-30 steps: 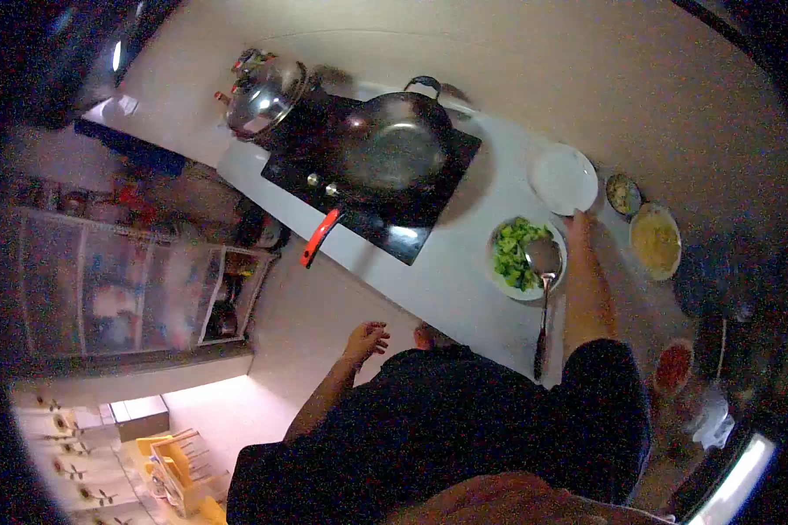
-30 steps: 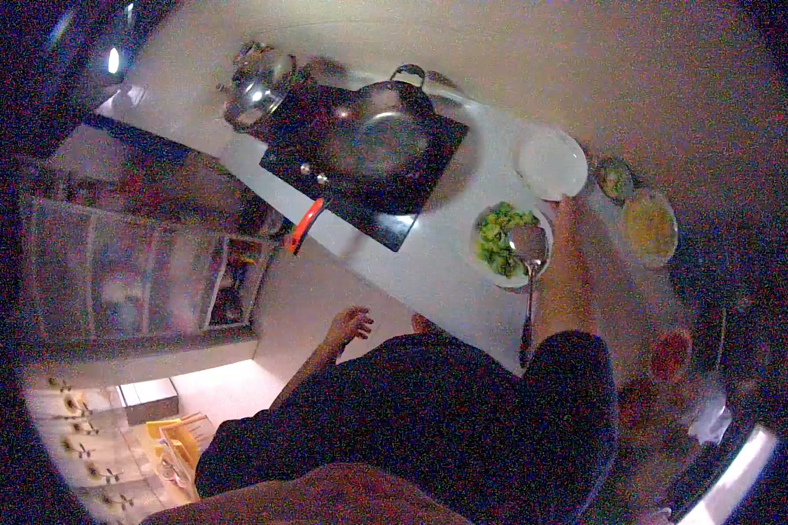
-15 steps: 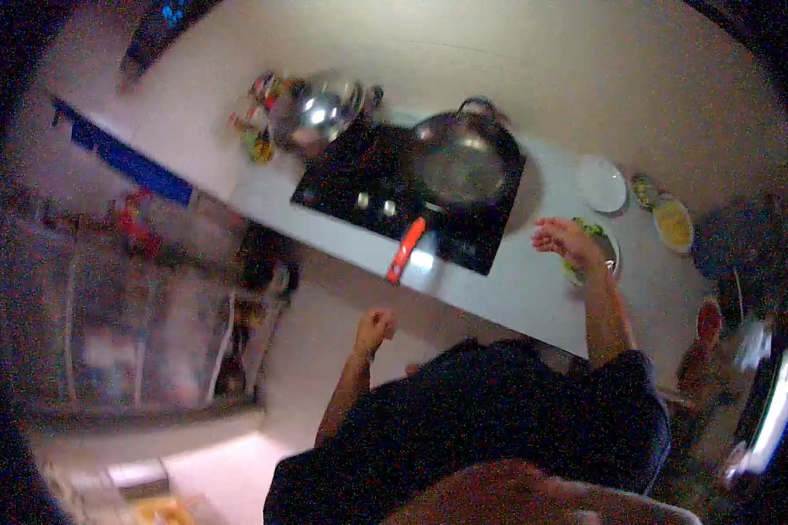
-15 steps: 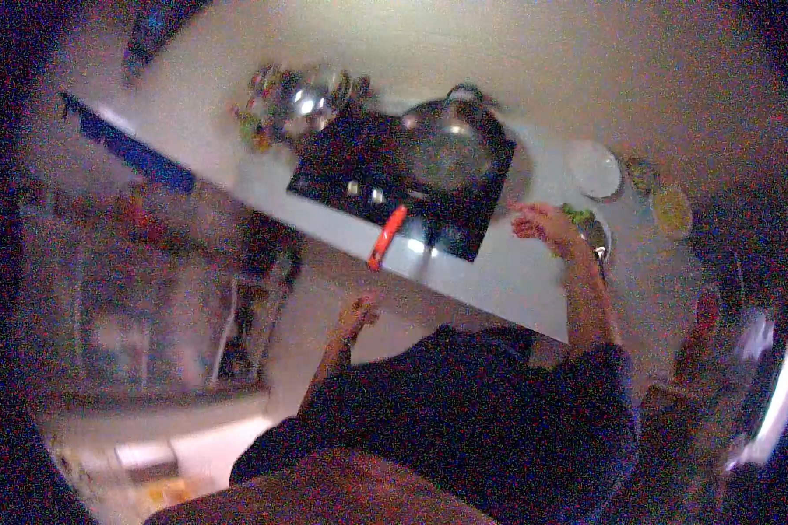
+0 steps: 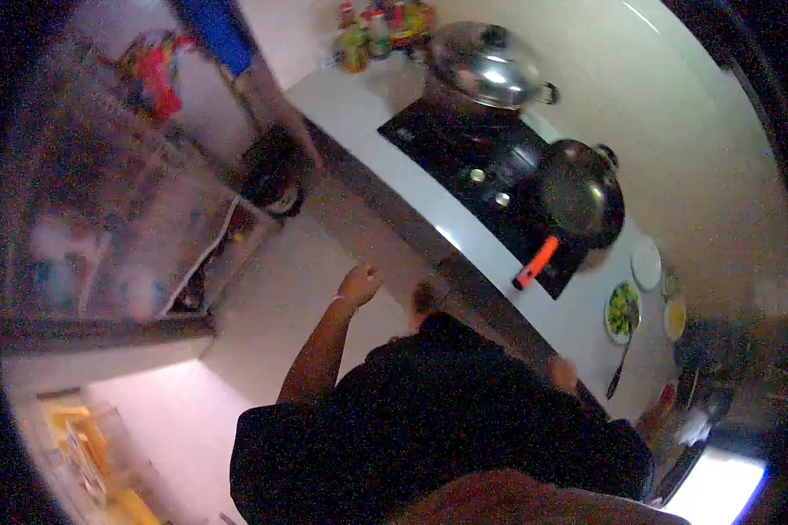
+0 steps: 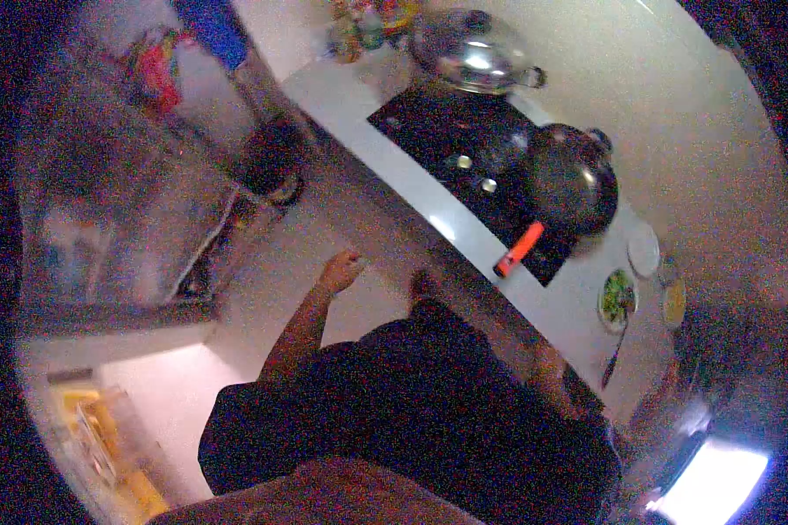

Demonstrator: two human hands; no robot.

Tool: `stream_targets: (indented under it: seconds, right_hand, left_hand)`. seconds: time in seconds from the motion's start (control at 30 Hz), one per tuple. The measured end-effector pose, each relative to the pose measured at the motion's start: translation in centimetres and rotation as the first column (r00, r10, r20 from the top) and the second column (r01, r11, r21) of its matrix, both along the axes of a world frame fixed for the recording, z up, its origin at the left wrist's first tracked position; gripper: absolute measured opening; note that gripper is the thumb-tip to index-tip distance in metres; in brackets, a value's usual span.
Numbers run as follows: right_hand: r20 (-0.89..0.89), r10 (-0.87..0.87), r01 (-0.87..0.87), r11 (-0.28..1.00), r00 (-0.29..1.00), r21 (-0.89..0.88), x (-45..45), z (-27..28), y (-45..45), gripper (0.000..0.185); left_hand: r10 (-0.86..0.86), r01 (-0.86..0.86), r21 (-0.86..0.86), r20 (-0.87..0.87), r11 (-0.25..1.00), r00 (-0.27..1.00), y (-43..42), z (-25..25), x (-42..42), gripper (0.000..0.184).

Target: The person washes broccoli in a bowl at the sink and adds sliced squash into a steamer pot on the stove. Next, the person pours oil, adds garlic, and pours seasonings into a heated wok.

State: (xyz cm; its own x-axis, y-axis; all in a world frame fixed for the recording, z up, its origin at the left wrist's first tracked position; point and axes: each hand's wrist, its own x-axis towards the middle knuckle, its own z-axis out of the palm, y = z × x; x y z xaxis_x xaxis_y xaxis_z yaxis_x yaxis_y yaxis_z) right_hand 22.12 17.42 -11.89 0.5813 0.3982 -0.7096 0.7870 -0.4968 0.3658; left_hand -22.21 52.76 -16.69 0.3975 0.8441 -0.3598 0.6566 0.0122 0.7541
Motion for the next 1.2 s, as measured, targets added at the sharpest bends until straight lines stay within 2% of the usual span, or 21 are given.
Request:
stream_targets:
  seconds: [0.07, 0.1, 0.17, 0.2, 0.27, 0.4, 0.47, 0.57, 0.67, 0.77, 0.8, 0.87, 0.9, 0.93, 0.97, 1.0, 1.03, 1.07, 1.1, 1.17, 1.2]
  right_hand:
    - [-0.288, -0.200, 0.267, 0.940, 0.937, 0.213, -1.3, -4.9, 2.4, 0.037]
    - [-0.417, -0.248, 0.374, 0.892, 0.874, 0.253, -2.8, -6.7, 3.7, 0.037]
    - [-0.550, -0.237, 0.454, 0.840, 0.801, 0.299, -3.4, -9.1, 7.4, 0.036]
    - [-0.567, -0.229, 0.458, 0.836, 0.791, 0.301, -3.9, -9.5, 9.3, 0.036]
    - [-0.610, -0.217, 0.475, 0.827, 0.763, 0.300, -3.1, -10.4, 14.6, 0.035]
    - [-0.655, -0.186, 0.494, 0.806, 0.733, 0.325, -3.4, -10.8, 23.4, 0.033]
    - [-0.664, -0.176, 0.501, 0.798, 0.727, 0.336, -4.6, -10.1, 26.8, 0.032]
    - [-0.672, -0.150, 0.497, 0.789, 0.726, 0.361, -6.8, -8.9, 30.8, 0.031]
    - [-0.674, -0.106, 0.474, 0.789, 0.731, 0.390, -10.0, -8.0, 36.0, 0.029]
    - [-0.661, 0.009, 0.409, 0.779, 0.751, 0.475, -14.3, -6.5, 42.8, 0.028]
    - [-0.645, 0.058, 0.377, 0.770, 0.762, 0.515, -15.6, -5.6, 45.5, 0.028]
    - [-0.556, 0.252, 0.254, 0.693, 0.792, 0.675, -18.9, -3.4, 52.1, 0.027]
    - [-0.479, 0.349, 0.187, 0.617, 0.805, 0.765, -20.6, -1.9, 56.1, 0.026]
    - [-0.402, 0.412, 0.147, 0.525, 0.818, 0.838, -22.0, 0.0, 60.5, 0.026]
    - [-0.361, 0.415, 0.156, 0.450, 0.835, 0.879, -23.2, 0.6, 64.2, 0.025]
    - [-0.547, 0.387, 0.425, 0.359, 0.742, 0.831, -23.9, 0.5, 68.0, 0.026]
    - [-0.708, 0.224, 0.600, 0.398, 0.670, 0.694, -23.9, -1.0, 72.5, 0.032]
    - [-0.688, 0.272, 0.633, 0.268, 0.673, 0.726, -24.4, -1.0, 76.8, 0.037]
    - [-0.656, 0.324, 0.654, 0.134, 0.682, 0.745, -24.9, -1.0, 80.9, 0.041]
    - [-0.848, 0.184, 0.862, 0.007, 0.498, 0.507, -26.1, 1.7, 88.0, 0.049]
    - [-0.874, 0.191, 0.888, 0.024, 0.446, 0.459, -25.9, 0.5, 90.0, 0.051]
  left_hand:
    - [0.084, -0.070, -0.189, 0.070, 0.979, 0.994, 1.3, 2.1, 0.2, 0.038]
    - [0.086, -0.073, -0.154, 0.074, 0.985, 0.994, 2.1, 0.8, -1.0, 0.038]
    - [0.101, -0.097, -0.042, 0.107, 0.994, 0.989, 4.0, -1.3, 0.1, 0.037]
    - [0.109, -0.104, -0.067, 0.071, 0.992, 0.992, 5.3, -1.1, -0.4, 0.037]
    - [0.119, -0.120, -0.105, -0.017, 0.987, 0.993, 10.3, 2.6, 0.4, 0.037]
    - [0.187, -0.187, -0.008, -0.005, 0.982, 0.982, 18.4, 4.2, -2.0, 0.034]
    - [0.223, -0.223, -0.001, -0.007, 0.975, 0.975, 21.6, 4.1, -4.2, 0.032]
    - [0.275, -0.270, -0.064, 0.091, 0.961, 0.957, 24.1, 4.3, -4.8, 0.030]
    - [0.161, -0.114, -0.236, 0.191, 0.965, 0.968, 28.0, 0.9, -4.8, 0.030]
    - [0.011, 0.009, -0.182, 0.112, 0.983, 0.994, 32.1, 3.0, -3.4, 0.029]
    - [-0.037, 0.072, -0.203, 0.169, 0.977, 0.985, 33.7, 2.6, -3.5, 0.029]
    - [-0.127, 0.197, -0.239, 0.281, 0.951, 0.951, 37.3, 0.6, -4.1, 0.030]
    - [-0.289, 0.302, -0.005, 0.269, 0.953, 0.919, 39.3, -0.7, -4.9, 0.029]
    - [-0.434, 0.387, 0.227, 0.224, 0.894, 0.873, 41.2, -2.2, -5.7, 0.029]
    - [-0.451, 0.384, 0.291, 0.213, 0.876, 0.867, 41.8, -2.5, -6.7, 0.028]
    - [-0.466, 0.379, 0.354, 0.200, 0.855, 0.862, 42.4, -2.6, -7.6, 0.028]
    - [-0.373, 0.316, 0.244, 0.246, 0.917, 0.894, 42.9, -2.2, -8.3, 0.027]
    - [-0.275, 0.247, 0.132, 0.281, 0.960, 0.919, 43.8, -1.7, -9.1, 0.027]
    - [-0.263, 0.248, 0.091, 0.254, 0.965, 0.931, 44.6, -1.5, -10.0, 0.027]
    - [-0.232, 0.237, -0.003, 0.191, 0.971, 0.954, 46.0, -1.2, -12.1, 0.028]
    - [-0.333, 0.373, -0.121, 0.260, 0.920, 0.906, 45.7, 0.0, -13.6, 0.028]
